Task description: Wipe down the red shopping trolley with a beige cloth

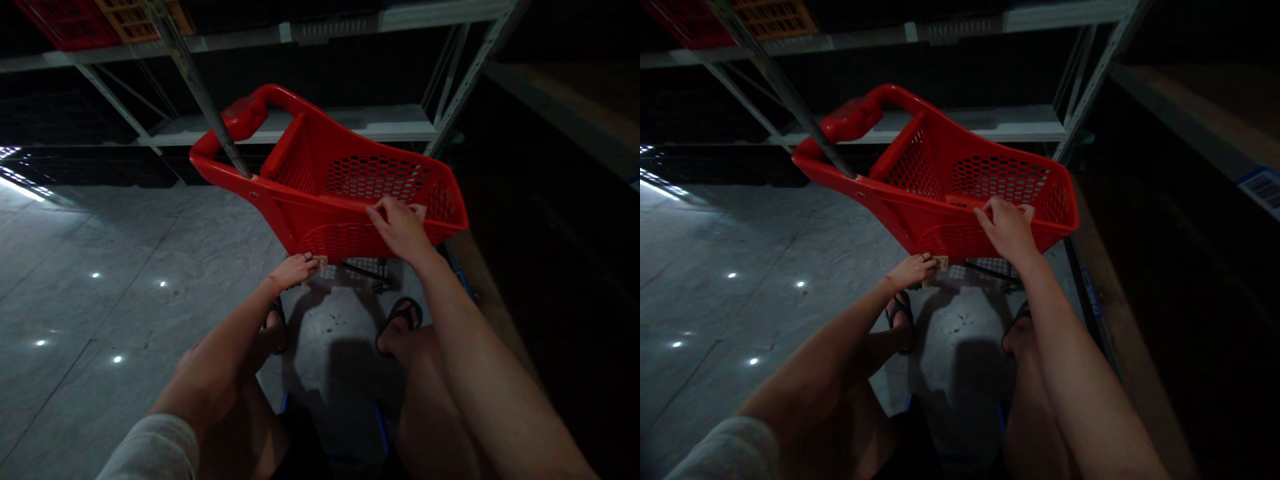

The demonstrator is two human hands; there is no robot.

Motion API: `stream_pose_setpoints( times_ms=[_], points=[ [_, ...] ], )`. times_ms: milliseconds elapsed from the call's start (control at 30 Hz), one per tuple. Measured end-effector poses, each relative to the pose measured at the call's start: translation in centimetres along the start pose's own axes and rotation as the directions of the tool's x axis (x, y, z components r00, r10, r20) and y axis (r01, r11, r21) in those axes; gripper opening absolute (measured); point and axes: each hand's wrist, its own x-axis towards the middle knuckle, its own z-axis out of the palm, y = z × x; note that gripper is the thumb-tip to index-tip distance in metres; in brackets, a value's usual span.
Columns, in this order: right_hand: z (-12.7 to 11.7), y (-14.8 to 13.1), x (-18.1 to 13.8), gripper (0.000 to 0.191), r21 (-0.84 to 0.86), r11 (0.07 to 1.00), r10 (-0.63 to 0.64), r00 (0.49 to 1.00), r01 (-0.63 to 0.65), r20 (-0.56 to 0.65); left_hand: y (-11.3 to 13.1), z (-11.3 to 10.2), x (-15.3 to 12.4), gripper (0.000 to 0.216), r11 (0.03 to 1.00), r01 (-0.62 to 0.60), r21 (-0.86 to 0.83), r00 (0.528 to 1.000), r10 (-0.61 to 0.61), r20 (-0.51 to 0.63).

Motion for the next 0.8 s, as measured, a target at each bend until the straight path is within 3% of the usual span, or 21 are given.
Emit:
stream_pose_setpoints(
  times_ms=[33, 100, 133, 200, 233, 267, 300, 333, 367, 400, 467, 500, 567, 633, 700, 800],
  points=[
    [-0.2, 0.2, 0.2, 0.037, -0.017, 1.0, 0.018, 1.0, -0.018, -0.014, -0.4, -0.8, -0.4, 0.018, 1.0, -0.006, 0.01, 0.999, 0.007, -0.054],
    [-0.4, 0.4, 0.4, 0.044, -0.055, 0.998, 0.037, 0.998, -0.04, -0.048, -1.6, -3.3, -1.4, 0.021, 0.998, 0.061, 0.031, 0.954, -0.049, -0.297],
    [-0.4, 0.3, 0.5, 0.047, -0.068, 0.997, 0.033, 0.997, -0.037, -0.065, -2.3, -4.7, -1.8, 0.021, 0.991, 0.134, 0.029, 0.888, -0.107, -0.446],
    [-0.2, -0.6, 0.6, 0.049, -0.057, 0.998, -0.008, 0.996, 0.003, -0.085, -3.5, -7.4, -2.3, 0.021, 0.941, 0.335, -0.047, 0.674, -0.274, -0.687],
    [0.0, -1.3, 0.6, 0.049, -0.034, 0.999, -0.043, 0.995, 0.04, -0.085, -3.9, -8.4, -2.4, 0.02, 0.899, 0.426, -0.104, 0.561, -0.352, -0.749],
    [0.2, -2.2, 0.6, 0.048, -0.007, 0.996, -0.084, 0.994, 0.084, -0.076, -4.1, -9.0, -2.3, 0.019, 0.858, 0.492, -0.149, 0.477, -0.409, -0.778],
    [0.6, -3.1, 0.6, 0.047, 0.016, 0.992, -0.124, 0.99, 0.125, -0.064, -4.1, -9.3, -2.0, 0.017, 0.831, 0.53, -0.171, 0.438, -0.44, -0.783],
    [0.9, -4.0, 0.5, 0.047, 0.031, 0.987, -0.155, 0.986, 0.157, -0.053, -3.8, -9.0, -1.6, 0.015, 0.824, 0.542, -0.164, 0.447, -0.448, -0.774],
    [1.3, -4.8, 0.5, 0.046, 0.037, 0.984, -0.173, 0.984, 0.175, -0.049, -3.4, -8.4, -1.2, 0.014, 0.844, 0.522, -0.122, 0.518, -0.427, -0.741],
    [1.6, -5.3, 0.5, 0.046, 0.036, 0.983, -0.179, 0.983, 0.181, -0.05, -2.8, -7.4, -0.8, 0.015, 0.886, 0.46, -0.056, 0.639, -0.374, -0.672],
    [2.0, -5.8, 0.6, 0.048, 0.038, 0.984, -0.174, 0.983, 0.176, -0.056, -1.5, -4.6, -0.3, 0.017, 0.967, 0.252, 0.045, 0.886, -0.212, -0.413],
    [2.1, -5.6, 0.6, 0.049, 0.045, 0.983, -0.174, 0.983, 0.176, -0.054, -0.8, -3.1, -0.3, 0.018, 0.989, 0.14, 0.053, 0.961, -0.123, -0.249],
    [2.1, -5.0, 0.7, 0.051, 0.062, 0.98, -0.188, 0.981, 0.19, -0.035, 0.1, -0.7, -0.4, 0.016, 1.0, -0.011, 0.011, 1.0, 0.011, 0.004],
    [1.9, -4.4, 0.7, 0.053, 0.07, 0.976, -0.206, 0.978, 0.207, -0.019, 0.5, 0.3, -0.7, 0.014, 0.996, -0.084, -0.03, 0.991, 0.087, 0.1],
    [1.5, -4.0, 0.7, 0.057, 0.084, 0.972, -0.218, 0.976, 0.218, -0.009, 0.3, -0.3, -0.6, 0.015, 0.991, -0.128, -0.042, 0.989, 0.131, 0.066],
    [1.0, -3.7, 0.7, 0.061, 0.15, 0.96, -0.241, 0.97, 0.238, 0.003, -0.5, -3.3, 0.5, 0.026, 0.997, -0.067, -0.039, 0.984, 0.06, -0.169]
  ],
)
